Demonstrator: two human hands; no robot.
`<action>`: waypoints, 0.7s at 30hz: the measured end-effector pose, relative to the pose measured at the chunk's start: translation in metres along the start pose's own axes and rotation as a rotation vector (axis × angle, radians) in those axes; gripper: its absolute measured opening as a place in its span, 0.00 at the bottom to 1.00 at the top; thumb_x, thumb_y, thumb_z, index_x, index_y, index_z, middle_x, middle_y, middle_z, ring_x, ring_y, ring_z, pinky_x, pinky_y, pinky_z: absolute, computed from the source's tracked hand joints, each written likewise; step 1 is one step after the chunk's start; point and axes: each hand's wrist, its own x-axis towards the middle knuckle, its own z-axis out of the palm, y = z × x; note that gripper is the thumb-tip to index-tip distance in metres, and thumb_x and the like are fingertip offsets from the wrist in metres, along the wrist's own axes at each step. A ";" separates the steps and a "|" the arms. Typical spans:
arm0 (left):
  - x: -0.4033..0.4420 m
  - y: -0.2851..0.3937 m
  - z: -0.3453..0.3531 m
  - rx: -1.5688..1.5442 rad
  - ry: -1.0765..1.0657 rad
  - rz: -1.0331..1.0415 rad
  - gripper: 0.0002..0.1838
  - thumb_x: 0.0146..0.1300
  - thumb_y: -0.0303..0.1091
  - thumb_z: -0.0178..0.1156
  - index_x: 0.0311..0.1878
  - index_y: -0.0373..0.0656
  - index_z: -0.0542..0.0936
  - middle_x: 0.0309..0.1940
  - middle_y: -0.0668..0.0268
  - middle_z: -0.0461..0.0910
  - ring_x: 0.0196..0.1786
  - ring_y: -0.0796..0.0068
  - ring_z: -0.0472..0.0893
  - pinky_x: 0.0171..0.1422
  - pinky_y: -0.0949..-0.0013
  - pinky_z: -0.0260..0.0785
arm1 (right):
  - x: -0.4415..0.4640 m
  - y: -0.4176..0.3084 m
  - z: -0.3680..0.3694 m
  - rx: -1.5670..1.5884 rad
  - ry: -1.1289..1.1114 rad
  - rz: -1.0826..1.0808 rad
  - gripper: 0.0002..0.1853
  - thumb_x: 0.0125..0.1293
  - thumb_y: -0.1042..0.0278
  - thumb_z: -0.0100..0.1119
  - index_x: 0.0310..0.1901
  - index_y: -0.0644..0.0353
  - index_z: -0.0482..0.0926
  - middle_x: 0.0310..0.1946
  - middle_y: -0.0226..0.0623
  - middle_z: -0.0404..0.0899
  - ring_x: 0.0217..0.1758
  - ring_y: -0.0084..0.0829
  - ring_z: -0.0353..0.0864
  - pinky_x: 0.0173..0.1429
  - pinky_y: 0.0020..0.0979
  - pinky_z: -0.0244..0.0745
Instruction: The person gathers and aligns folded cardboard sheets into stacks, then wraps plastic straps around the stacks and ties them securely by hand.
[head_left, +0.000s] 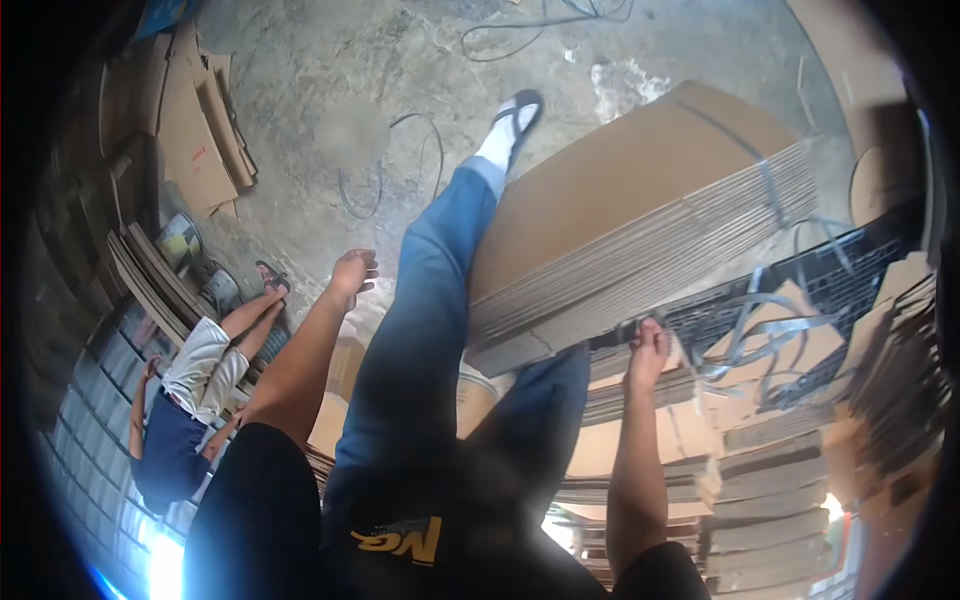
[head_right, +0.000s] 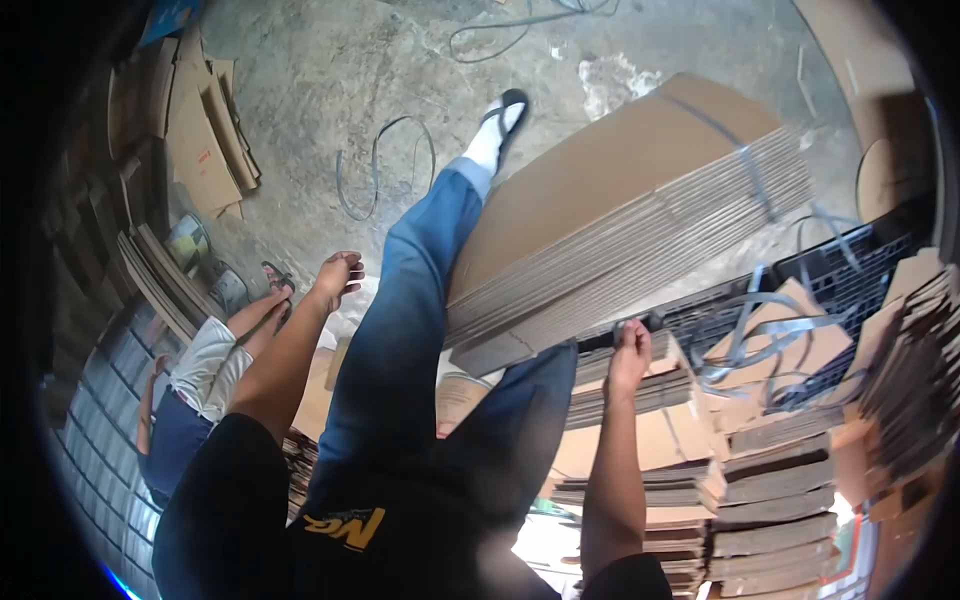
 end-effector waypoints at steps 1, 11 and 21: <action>0.017 -0.004 0.000 0.045 -0.005 0.016 0.14 0.72 0.41 0.58 0.56 0.48 0.77 0.40 0.72 0.81 0.41 0.75 0.81 0.47 0.64 0.72 | 0.000 0.017 0.000 0.016 0.010 -0.011 0.08 0.77 0.60 0.63 0.50 0.52 0.82 0.36 0.20 0.78 0.39 0.14 0.72 0.44 0.24 0.66; 0.323 0.059 0.122 0.612 0.268 0.632 0.29 0.69 0.48 0.60 0.65 0.36 0.78 0.60 0.46 0.83 0.63 0.44 0.80 0.67 0.55 0.72 | -0.005 0.242 0.054 0.613 -0.036 0.502 0.22 0.80 0.51 0.49 0.65 0.55 0.76 0.56 0.37 0.81 0.58 0.38 0.80 0.66 0.44 0.73; 0.423 0.131 0.191 0.440 0.359 0.498 0.25 0.74 0.48 0.58 0.53 0.30 0.80 0.50 0.48 0.85 0.51 0.59 0.84 0.57 0.58 0.74 | -0.033 0.263 0.133 0.735 -0.096 0.556 0.23 0.80 0.50 0.48 0.66 0.56 0.75 0.58 0.38 0.80 0.59 0.39 0.80 0.66 0.44 0.74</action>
